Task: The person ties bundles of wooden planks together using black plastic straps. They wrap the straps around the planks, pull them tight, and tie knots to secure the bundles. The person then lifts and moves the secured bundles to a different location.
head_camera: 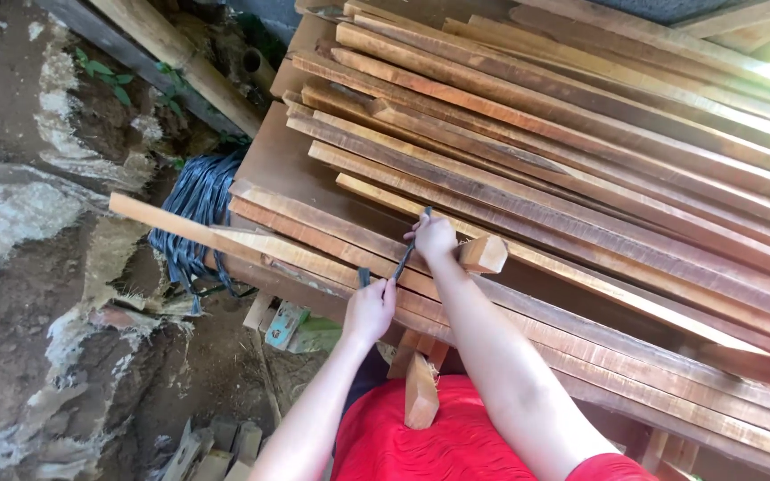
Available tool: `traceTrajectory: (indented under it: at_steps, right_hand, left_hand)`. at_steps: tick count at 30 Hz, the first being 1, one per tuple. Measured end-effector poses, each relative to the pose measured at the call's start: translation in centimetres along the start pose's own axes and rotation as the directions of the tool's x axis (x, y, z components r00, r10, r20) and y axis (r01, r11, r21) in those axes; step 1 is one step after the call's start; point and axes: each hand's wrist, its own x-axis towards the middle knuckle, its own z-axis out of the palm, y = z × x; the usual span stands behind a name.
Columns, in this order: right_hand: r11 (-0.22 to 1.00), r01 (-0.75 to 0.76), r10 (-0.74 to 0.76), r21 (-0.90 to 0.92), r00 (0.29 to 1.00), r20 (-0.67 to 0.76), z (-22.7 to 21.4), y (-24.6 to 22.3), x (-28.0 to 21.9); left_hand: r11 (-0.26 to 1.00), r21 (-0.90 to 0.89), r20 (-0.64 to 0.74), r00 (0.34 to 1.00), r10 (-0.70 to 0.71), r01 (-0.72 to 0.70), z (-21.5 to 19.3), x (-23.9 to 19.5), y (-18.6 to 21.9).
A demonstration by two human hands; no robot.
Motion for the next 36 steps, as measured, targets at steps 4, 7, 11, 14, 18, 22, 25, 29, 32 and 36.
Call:
traceTrajectory:
  at_steps: [4,7,11,14,18,22,25,29,32,36]
  right_hand:
    - [0.986,0.152,-0.152,-0.067,0.988,0.003,-1.3,-0.4,-1.6]
    - [0.939,0.233,-0.202,-0.252,0.969,0.142,-3.0,-4.2,-5.5]
    - [0.729,0.302,-0.089,-0.615,0.932,0.352,-3.5,-5.6,-6.4]
    - [0.695,0.365,-0.088,-0.619,0.899,0.43,-3.1,-3.4,-5.9]
    - [0.717,0.415,-0.15,-0.559,0.876,0.458,-2.2,0.2,-5.0]
    - [0.722,0.397,-0.145,-0.566,0.887,0.438,-2.0,-0.8,-6.6]
    - [0.744,0.372,-0.133,-0.556,0.897,0.422,-2.6,-2.8,-8.6]
    - [0.81,0.318,-0.112,-0.493,0.909,0.402,-2.8,-3.6,-9.3]
    - [0.835,0.326,-0.135,-0.444,0.903,0.409,-3.5,-2.6,-9.1]
    - [0.771,0.519,-0.308,-0.368,0.811,0.497,-4.0,-0.5,-8.3]
  left_hand:
    - [1.0,-0.008,-0.056,0.998,-0.003,0.003,0.4,-0.7,0.0]
    - [0.999,-0.016,-0.068,0.997,-0.041,0.04,0.6,-0.8,-0.4]
    - [0.999,-0.038,-0.092,0.995,-0.03,0.026,0.3,-0.2,-0.5]
    - [0.994,-0.108,-0.089,0.996,-0.022,0.013,-0.1,-1.0,-0.3]
    - [0.97,-0.243,-0.043,0.998,-0.038,0.027,-0.5,-1.8,0.4]
    - [0.958,-0.281,0.023,0.998,-0.057,0.061,0.1,-3.2,-2.1]
    - [0.897,-0.402,0.264,0.961,-0.079,0.185,1.1,-3.1,-4.2]
    - [0.666,-0.63,0.444,0.889,-0.111,0.398,-0.8,0.4,-1.0]
    - [0.573,-0.705,0.374,0.906,-0.2,0.418,-2.5,3.3,1.4]
    - [0.654,-0.673,0.21,0.936,-0.281,0.347,-1.0,5.5,-1.7]
